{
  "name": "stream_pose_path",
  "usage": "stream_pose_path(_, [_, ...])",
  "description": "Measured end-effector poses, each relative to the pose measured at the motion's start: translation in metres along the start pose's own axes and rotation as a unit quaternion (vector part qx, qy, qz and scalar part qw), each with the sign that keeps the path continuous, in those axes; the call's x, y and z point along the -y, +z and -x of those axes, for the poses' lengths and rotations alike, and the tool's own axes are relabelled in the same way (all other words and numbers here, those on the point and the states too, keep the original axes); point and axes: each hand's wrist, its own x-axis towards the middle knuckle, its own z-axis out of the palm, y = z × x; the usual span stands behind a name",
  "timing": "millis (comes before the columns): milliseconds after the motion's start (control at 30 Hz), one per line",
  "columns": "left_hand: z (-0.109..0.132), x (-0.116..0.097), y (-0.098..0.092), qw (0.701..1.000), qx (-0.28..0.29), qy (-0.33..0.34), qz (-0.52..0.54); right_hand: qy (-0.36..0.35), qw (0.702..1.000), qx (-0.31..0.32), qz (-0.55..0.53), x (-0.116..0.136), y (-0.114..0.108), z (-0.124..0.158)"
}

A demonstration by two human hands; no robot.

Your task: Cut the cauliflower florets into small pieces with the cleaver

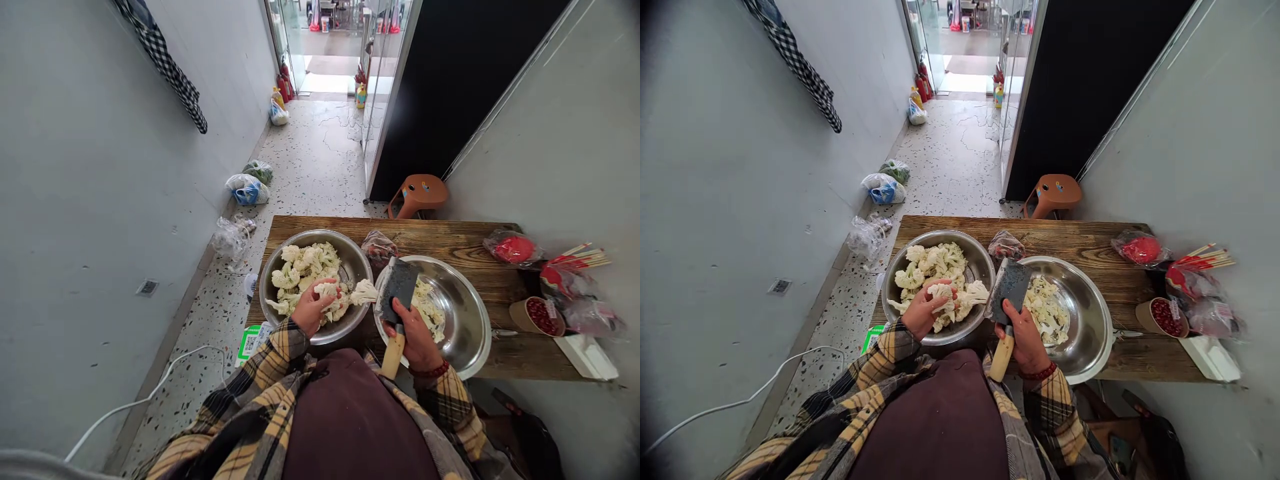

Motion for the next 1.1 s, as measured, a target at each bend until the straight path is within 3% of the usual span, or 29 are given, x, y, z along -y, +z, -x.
stream_pose_path(100, [-0.001, 0.002, -0.003, 0.998, 0.014, -0.038, 0.041, -0.015, 0.999, -0.035, 0.035, 0.000, -0.005, -0.001])
stream_pose_path(200, [-0.003, 0.005, -0.008, 0.993, 0.055, -0.053, 0.093, -0.050, 0.982, -0.112, 0.143, 0.000, -0.022, -0.004])
stream_pose_path(333, [-0.004, 0.006, -0.011, 0.988, 0.105, -0.047, 0.105, -0.102, 0.901, -0.195, 0.374, 0.000, -0.060, -0.009])
stream_pose_path(467, [-0.002, 0.007, -0.007, 0.990, 0.128, -0.039, 0.054, -0.201, 0.815, -0.158, 0.520, -0.003, -0.080, -0.011])
stream_pose_path(667, [-0.006, 0.008, 0.001, 0.988, 0.133, 0.031, -0.072, -0.245, 0.790, -0.088, 0.555, -0.009, -0.060, -0.014])
stream_pose_path(800, [-0.010, 0.007, 0.001, 0.977, 0.113, 0.091, -0.156, -0.247, 0.745, -0.147, 0.602, -0.005, -0.069, -0.024])
stream_pose_path(867, [-0.012, 0.008, -0.002, 0.972, 0.102, 0.109, -0.182, -0.213, 0.747, -0.198, 0.598, -0.002, -0.081, -0.026])
stream_pose_path(933, [-0.014, 0.009, -0.007, 0.970, 0.085, 0.116, -0.195, -0.183, 0.769, -0.222, 0.570, -0.001, -0.087, -0.027])
stream_pose_path(1100, [-0.023, 0.006, -0.026, 0.987, -0.012, 0.095, -0.130, -0.173, 0.833, -0.179, 0.494, -0.004, -0.071, -0.028])
